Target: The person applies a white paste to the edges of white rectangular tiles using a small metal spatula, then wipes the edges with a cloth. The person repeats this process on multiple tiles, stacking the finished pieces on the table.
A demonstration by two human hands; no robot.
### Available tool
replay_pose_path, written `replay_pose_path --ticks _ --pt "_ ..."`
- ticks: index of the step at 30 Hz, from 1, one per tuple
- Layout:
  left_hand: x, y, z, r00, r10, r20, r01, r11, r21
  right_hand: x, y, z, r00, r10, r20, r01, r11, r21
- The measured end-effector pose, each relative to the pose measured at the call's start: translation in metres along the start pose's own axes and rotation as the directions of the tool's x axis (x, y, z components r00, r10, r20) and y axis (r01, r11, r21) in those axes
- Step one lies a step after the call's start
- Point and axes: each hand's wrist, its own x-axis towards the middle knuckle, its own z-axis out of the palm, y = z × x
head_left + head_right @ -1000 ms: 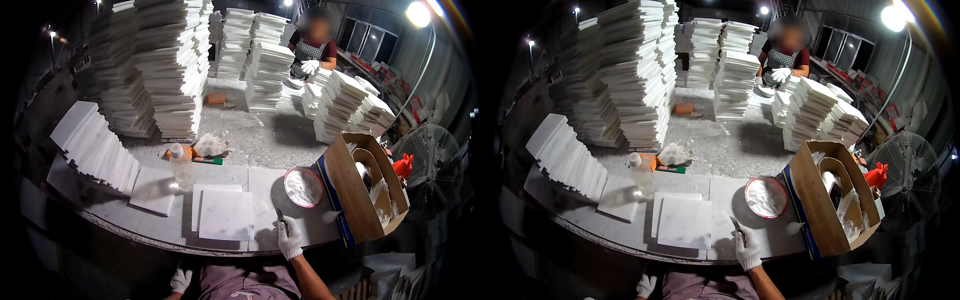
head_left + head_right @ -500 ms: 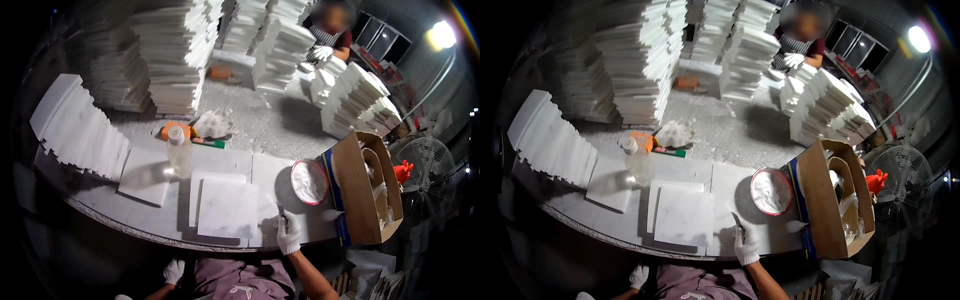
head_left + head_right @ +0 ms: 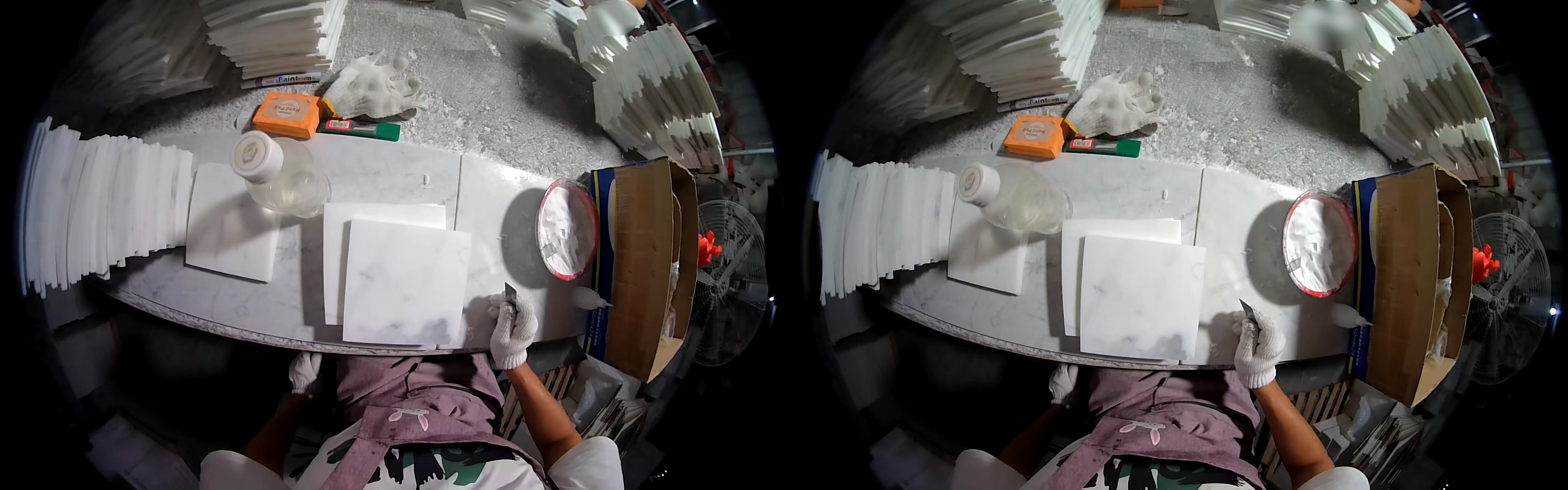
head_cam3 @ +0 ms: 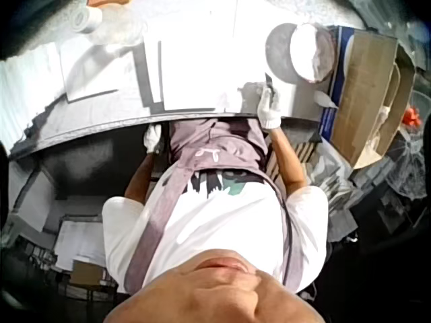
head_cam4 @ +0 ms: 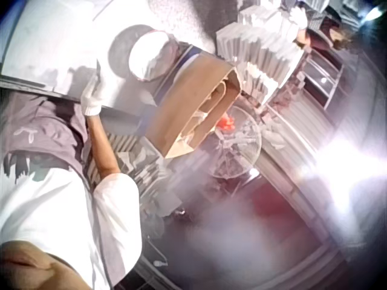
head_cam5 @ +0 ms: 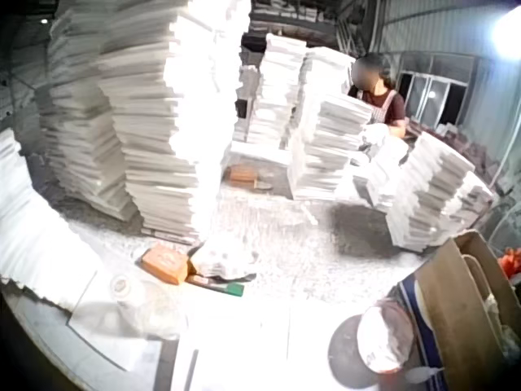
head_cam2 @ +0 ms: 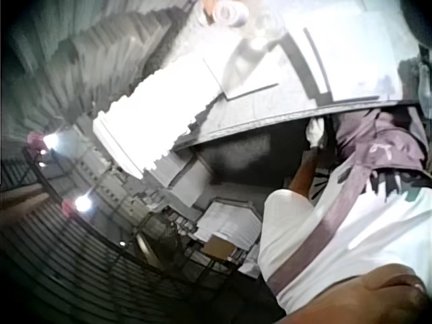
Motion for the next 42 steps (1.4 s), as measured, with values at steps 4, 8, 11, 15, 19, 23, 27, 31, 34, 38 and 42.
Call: replay_pose_path --ticks 4,8,11,15,19,23,27,31,34,38,42 --pt "-0.001 0.001 -0.010 0.996 -0.020 0.087 0.016 0.999 0.041 0.002 -0.001 -0.002 0.998 0.043 0.052 -0.040 0.998 -0.056" --pt "0.002 0.014 -0.012 0.991 0.137 -0.009 -0.136 0.987 0.089 0.004 -0.001 0.000 0.991 0.107 0.083 -0.101 0.992 -0.077" --pt "0.001 0.012 -0.010 0.996 0.080 0.040 -0.082 0.996 0.034 0.002 -0.005 0.003 0.992 0.110 0.057 -0.106 0.992 -0.071" --pt "-0.001 -0.025 0.022 0.995 0.059 0.083 -0.061 0.998 0.022 0.005 -0.004 0.006 1.000 -0.007 0.018 0.008 0.996 -0.086" --pt "0.007 -0.008 0.011 0.994 0.095 0.058 -0.096 0.995 0.015 0.002 -0.005 0.005 1.000 -0.019 -0.024 0.016 0.993 -0.119" --pt "0.013 -0.006 0.013 0.993 0.118 0.025 -0.119 0.993 0.022 0.001 -0.006 0.006 0.997 -0.015 -0.076 0.010 0.997 -0.072" --pt "0.026 -0.010 0.031 0.987 0.161 -0.015 -0.160 0.987 0.027 0.001 0.019 0.016 0.984 -0.108 -0.139 0.098 0.992 -0.074" --pt "0.042 -0.012 0.036 0.977 0.212 -0.025 -0.210 0.976 0.055 0.004 0.012 0.012 0.980 -0.113 -0.166 0.112 0.994 -0.016" --pt "0.045 -0.024 0.034 0.974 0.227 0.006 -0.227 0.971 0.076 0.006 0.001 0.009 0.964 -0.187 -0.189 0.184 0.982 -0.033" --pt "0.051 -0.049 0.012 0.974 0.203 0.105 -0.213 0.971 0.104 0.008 0.002 0.018 0.959 -0.202 -0.200 0.190 0.979 -0.077" --pt "0.082 0.040 -0.060 0.977 0.033 0.209 -0.061 0.990 0.129 0.007 0.031 0.011 0.977 -0.081 -0.197 0.087 0.996 0.023"
